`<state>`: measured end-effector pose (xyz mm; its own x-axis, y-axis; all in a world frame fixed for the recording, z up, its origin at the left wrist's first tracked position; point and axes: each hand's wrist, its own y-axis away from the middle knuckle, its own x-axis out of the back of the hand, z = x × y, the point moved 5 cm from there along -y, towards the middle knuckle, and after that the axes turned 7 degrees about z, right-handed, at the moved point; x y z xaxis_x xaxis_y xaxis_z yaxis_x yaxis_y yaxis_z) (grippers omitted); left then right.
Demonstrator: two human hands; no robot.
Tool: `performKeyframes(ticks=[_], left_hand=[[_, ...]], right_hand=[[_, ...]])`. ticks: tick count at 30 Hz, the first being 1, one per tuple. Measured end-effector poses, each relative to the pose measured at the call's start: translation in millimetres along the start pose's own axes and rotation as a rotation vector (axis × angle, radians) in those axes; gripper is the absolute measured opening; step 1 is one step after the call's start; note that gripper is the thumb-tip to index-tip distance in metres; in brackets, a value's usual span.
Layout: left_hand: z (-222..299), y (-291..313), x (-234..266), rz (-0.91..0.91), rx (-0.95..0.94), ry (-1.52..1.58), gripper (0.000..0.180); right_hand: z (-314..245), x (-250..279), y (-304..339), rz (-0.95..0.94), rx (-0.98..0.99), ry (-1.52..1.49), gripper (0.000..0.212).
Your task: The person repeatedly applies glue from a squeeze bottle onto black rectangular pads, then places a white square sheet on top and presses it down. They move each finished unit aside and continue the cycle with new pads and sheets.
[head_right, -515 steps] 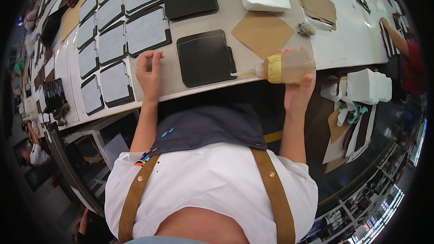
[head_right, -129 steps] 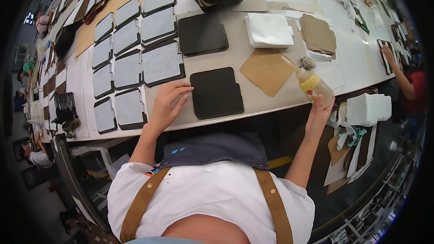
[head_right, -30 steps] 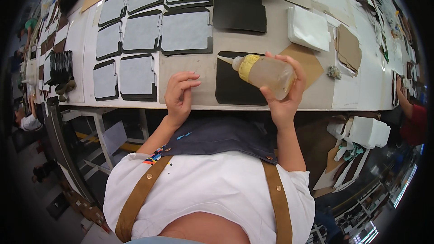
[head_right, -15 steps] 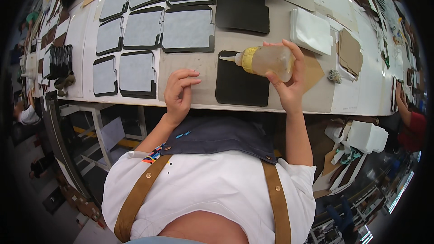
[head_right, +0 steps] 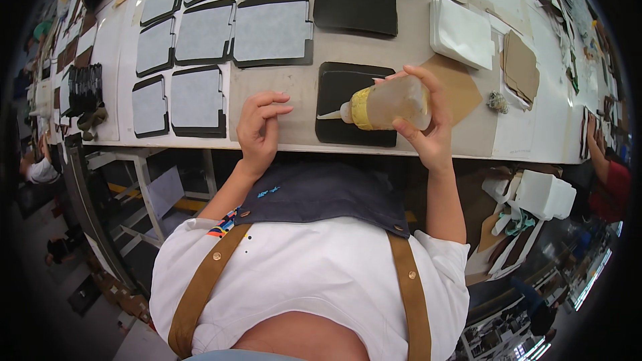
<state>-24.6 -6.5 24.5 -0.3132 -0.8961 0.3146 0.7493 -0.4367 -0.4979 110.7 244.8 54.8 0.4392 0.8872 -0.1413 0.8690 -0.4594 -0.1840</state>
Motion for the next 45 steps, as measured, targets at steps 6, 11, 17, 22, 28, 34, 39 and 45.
performKeyframes(ticks=[6, 11, 17, 22, 28, 34, 39, 45], left_hand=[[1.5, 1.1, 0.7, -0.026, 0.017, -0.009, 0.030], [0.4, -0.5, -1.8, -0.007, -0.010, -0.018, 0.032], [4.3, -0.4, -1.4, -0.017, 0.010, -0.020, 0.030], [1.3, 0.2, -3.3, -0.024, 0.004, -0.027, 0.028], [2.2, -0.1, -4.5, -0.031, 0.011, -0.028, 0.027], [1.0, 1.5, -4.9, -0.037, 0.024, -0.029, 0.027], [2.1, 1.1, -5.2, -0.037, 0.026, -0.038, 0.028], [1.8, 1.9, -5.9, -0.036, 0.029, -0.041, 0.029]], right_hand=[[-0.1, 3.0, 14.5, -0.010, -0.089, -0.059, 0.081], [7.3, 42.8, 20.7, 0.365, -0.211, -0.409, 0.102], [-1.2, 102.4, 8.0, 0.616, -0.113, -0.309, 0.091], [-15.3, 107.8, 1.0, 0.552, 0.072, 0.066, 0.083], [-18.3, 98.4, -3.8, 0.476, 0.123, 0.139, 0.082], [-14.1, 101.6, -3.9, 0.446, 0.112, 0.159, 0.079], [-21.6, 95.9, -2.8, 0.389, 0.119, 0.164, 0.080], [-27.2, 92.9, 8.1, 0.378, 0.121, 0.193, 0.081]])
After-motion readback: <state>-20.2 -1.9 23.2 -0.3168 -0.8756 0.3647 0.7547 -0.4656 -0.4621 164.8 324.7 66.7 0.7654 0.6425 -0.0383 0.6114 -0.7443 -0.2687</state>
